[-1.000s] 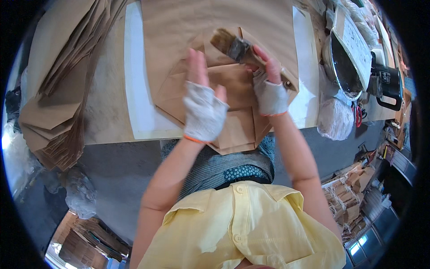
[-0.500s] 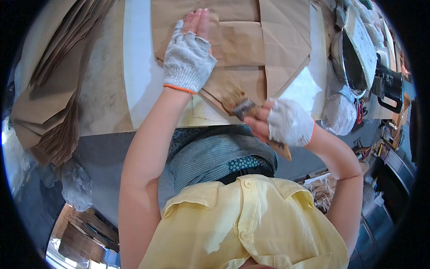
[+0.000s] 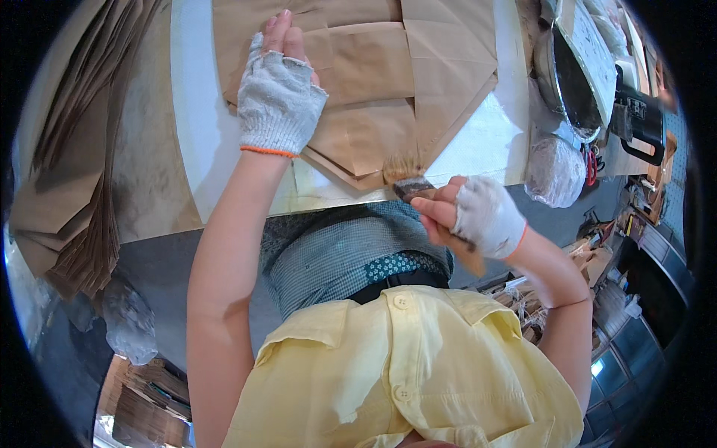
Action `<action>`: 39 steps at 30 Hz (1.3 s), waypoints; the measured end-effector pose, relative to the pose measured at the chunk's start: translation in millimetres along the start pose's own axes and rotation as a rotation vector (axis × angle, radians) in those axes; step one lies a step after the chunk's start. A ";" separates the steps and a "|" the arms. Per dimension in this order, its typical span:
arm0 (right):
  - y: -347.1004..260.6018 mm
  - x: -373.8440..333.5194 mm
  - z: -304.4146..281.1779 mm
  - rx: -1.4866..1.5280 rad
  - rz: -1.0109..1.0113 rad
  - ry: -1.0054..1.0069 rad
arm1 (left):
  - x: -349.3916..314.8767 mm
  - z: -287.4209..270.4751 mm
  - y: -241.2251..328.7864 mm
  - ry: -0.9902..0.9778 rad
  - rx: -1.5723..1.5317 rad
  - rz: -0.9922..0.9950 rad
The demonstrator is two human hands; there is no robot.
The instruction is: The person repeatedly folds the top flaps of brown paper envelopes and applies a liquid adhesive with a brush to seal them. The sealed envelopes are stacked on the table. The person handles envelopes one at a time and uses a brush and a small container of adhesive.
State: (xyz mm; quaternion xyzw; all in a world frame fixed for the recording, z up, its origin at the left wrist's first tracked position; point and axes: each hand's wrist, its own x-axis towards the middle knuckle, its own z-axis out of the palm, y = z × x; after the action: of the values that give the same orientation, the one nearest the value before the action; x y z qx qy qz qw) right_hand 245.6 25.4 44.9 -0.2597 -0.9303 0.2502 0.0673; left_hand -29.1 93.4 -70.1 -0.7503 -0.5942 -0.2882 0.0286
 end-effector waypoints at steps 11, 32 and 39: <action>14.5 20.8 -17.9 0.213 -0.001 0.053 | 7.4 -10.9 5.7 -0.083 -0.017 -0.140; 58.5 124.6 -13.8 1.109 0.807 0.240 | -68.7 -47.6 39.2 -0.167 -0.171 -0.255; 53.0 137.5 23.6 -0.010 0.048 0.463 | -64.7 -44.8 37.4 -0.168 -0.069 -0.197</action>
State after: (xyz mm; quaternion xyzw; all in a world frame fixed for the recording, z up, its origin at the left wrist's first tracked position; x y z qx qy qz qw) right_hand 145.7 125.5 -2.8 -0.3325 -0.8849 0.1810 0.2714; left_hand -21.2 8.5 -51.8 -0.7105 -0.6550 -0.2459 -0.0756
